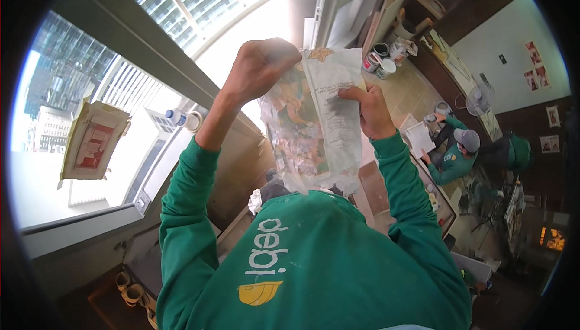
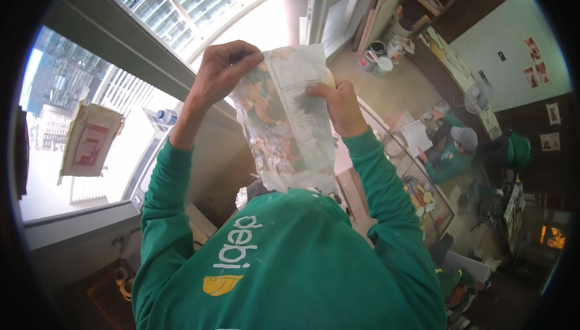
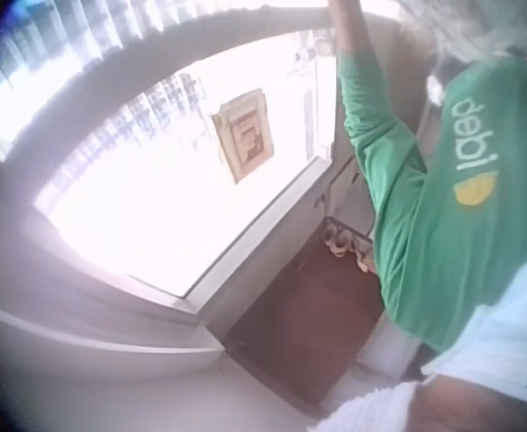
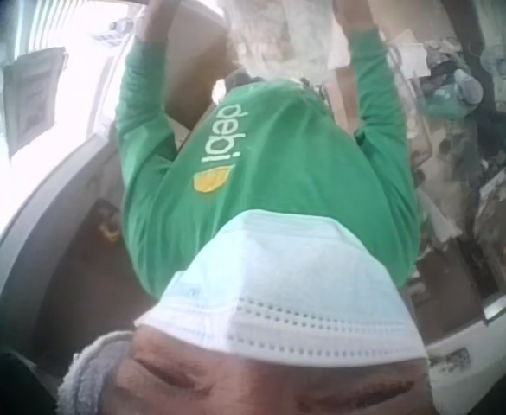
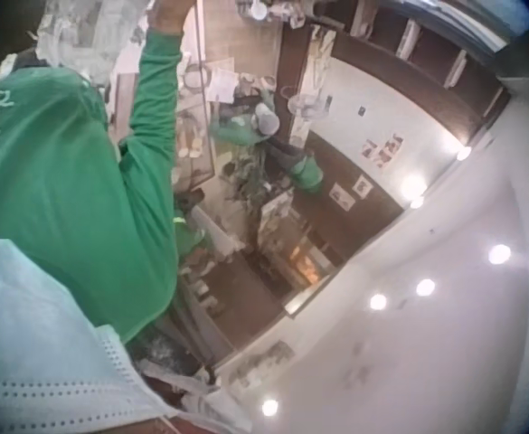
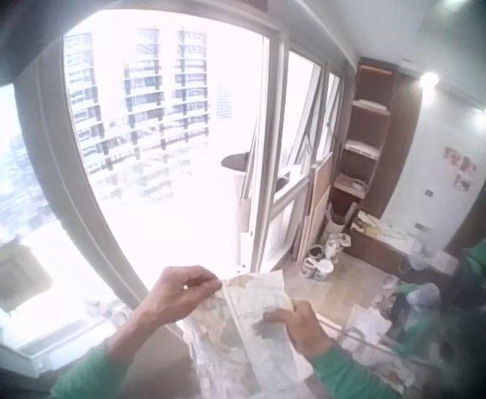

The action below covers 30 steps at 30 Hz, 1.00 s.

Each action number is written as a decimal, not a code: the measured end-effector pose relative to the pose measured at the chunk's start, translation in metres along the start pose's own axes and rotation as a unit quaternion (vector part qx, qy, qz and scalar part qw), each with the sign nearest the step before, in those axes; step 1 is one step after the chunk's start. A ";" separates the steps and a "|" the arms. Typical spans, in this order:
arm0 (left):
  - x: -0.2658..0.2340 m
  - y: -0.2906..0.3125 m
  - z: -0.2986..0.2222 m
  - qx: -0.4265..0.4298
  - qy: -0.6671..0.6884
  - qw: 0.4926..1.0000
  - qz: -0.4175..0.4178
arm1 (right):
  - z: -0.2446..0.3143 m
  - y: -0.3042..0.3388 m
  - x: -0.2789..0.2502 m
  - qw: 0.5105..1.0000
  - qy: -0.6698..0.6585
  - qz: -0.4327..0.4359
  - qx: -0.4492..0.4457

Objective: The person uses masking tape to secure a piece of paper to a window frame. They repeatedly apply tape to the paper and press it against the glass, smoothing it down to ensure adhesion.

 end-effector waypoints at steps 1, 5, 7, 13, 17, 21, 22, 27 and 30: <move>-0.009 -0.001 0.007 0.025 -0.014 0.999 -0.013 | -0.002 -0.006 0.009 1.000 0.000 0.004 -0.003; -0.030 0.000 0.017 -0.037 0.019 0.999 -0.033 | 0.001 -0.022 0.040 0.989 0.090 0.039 -0.114; -0.040 -0.001 0.017 -0.033 0.007 0.999 -0.042 | 0.016 -0.039 0.035 0.969 0.109 0.005 -0.221; -0.046 -0.002 -0.005 -0.026 -0.084 0.992 -0.086 | 0.119 -0.027 0.042 0.909 -0.004 0.069 -0.411; -0.044 -0.006 -0.036 -0.044 -0.118 0.990 -0.056 | 0.115 -0.034 0.070 0.857 0.236 0.216 -0.403; -0.033 -0.009 -0.063 -0.043 -0.113 0.990 -0.067 | 0.121 -0.048 0.085 0.753 0.383 0.315 -0.433; -0.032 -0.011 -0.066 -0.034 -0.106 0.991 -0.070 | 0.122 -0.047 0.086 0.752 0.417 0.333 -0.386; -0.029 -0.016 -0.076 -0.055 -0.126 0.988 -0.075 | 0.129 -0.053 0.087 0.778 0.437 0.343 -0.295; -0.030 -0.017 -0.077 -0.014 -0.150 0.985 -0.078 | 0.129 -0.064 0.087 0.753 0.433 0.369 -0.332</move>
Point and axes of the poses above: each hand's wrist, its own y-axis away from the middle knuckle, its own x-axis out of the palm, z = x × y, the point moved 1 cm from there along -y, towards the middle knuckle, and after that the axes turned 13 degrees about -y, right-handed, at the moved point
